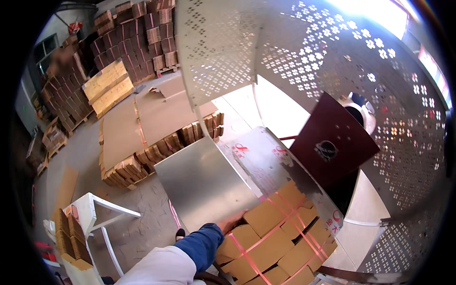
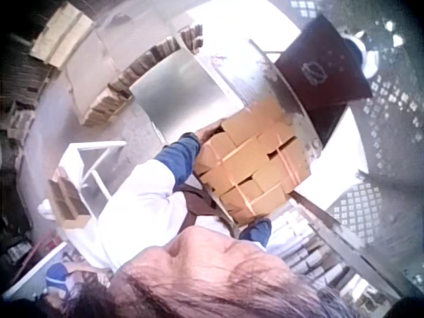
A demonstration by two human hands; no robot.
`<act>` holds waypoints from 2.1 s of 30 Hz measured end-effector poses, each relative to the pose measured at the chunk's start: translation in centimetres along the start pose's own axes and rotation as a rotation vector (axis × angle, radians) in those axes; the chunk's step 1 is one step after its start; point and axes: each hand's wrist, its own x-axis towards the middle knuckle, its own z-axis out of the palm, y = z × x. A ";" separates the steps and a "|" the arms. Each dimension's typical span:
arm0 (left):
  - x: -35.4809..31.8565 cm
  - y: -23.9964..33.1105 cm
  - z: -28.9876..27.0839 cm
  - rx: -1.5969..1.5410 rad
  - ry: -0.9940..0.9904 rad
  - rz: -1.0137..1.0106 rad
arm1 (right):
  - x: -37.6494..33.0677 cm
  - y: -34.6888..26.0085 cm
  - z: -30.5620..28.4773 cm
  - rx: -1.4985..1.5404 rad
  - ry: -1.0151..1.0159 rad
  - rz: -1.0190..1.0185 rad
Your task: The person repeatedly picks up stacks of flat cardboard pieces, places them into a strapping machine, and secures them with pink plastic bands. The person then removes the bundled stacks and places them on a nearby table or the floor.
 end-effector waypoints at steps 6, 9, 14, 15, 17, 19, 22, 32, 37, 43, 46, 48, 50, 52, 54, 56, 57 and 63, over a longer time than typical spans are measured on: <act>-9.8 8.6 -12.4 -0.080 0.007 0.096 | 1.6 1.2 15.7 -0.079 -0.049 -0.010; -15.6 13.4 -20.3 -0.124 0.059 0.149 | 2.0 1.9 24.5 -0.131 -0.081 0.020; -25.3 20.2 -31.0 -0.204 0.190 0.256 | 2.5 2.4 35.4 -0.201 -0.136 0.050; -27.2 21.4 -32.7 -0.220 0.220 0.277 | 2.9 2.6 37.4 -0.215 -0.151 0.056; -30.4 22.6 -35.7 -0.260 0.283 0.318 | 3.7 2.7 40.3 -0.250 -0.179 0.064; -33.5 23.6 -38.5 -0.303 0.373 0.339 | 5.2 3.3 42.9 -0.278 -0.216 0.081; -37.7 24.8 -41.8 -0.366 0.495 0.395 | 8.1 3.4 47.8 -0.323 -0.288 0.074; -45.2 25.5 -60.9 -0.440 0.719 0.603 | 18.3 1.6 75.8 -0.512 -0.573 0.145; -45.4 31.8 -66.9 -0.509 0.787 0.620 | 23.0 1.6 88.6 -0.555 -0.629 0.154; -42.9 39.4 -71.5 -0.548 0.811 0.607 | 27.1 0.0 98.0 -0.551 -0.633 0.171; -40.9 42.0 -72.9 -0.573 0.828 0.591 | 29.7 -0.8 100.1 -0.536 -0.600 0.189; -39.1 43.6 -73.4 -0.597 0.845 0.579 | 32.1 -1.5 100.4 -0.521 -0.559 0.209; -36.7 45.5 -73.9 -0.617 0.857 0.581 | 35.1 -2.9 101.0 -0.502 -0.530 0.229; -33.7 48.1 -74.5 -0.631 0.868 0.595 | 38.8 -4.9 101.9 -0.491 -0.507 0.240; -30.8 50.7 -75.3 -0.638 0.870 0.602 | 42.8 -6.9 102.7 -0.477 -0.491 0.255; -27.1 53.6 -76.5 -0.639 0.869 0.621 | 47.0 -10.0 105.1 -0.486 -0.495 0.237; -25.6 55.0 -77.4 -0.640 0.870 0.627 | 48.5 -11.7 106.4 -0.491 -0.493 0.226; -13.3 66.4 -84.1 -0.633 0.760 0.677 | 59.8 -25.5 116.8 -0.581 -0.561 -0.018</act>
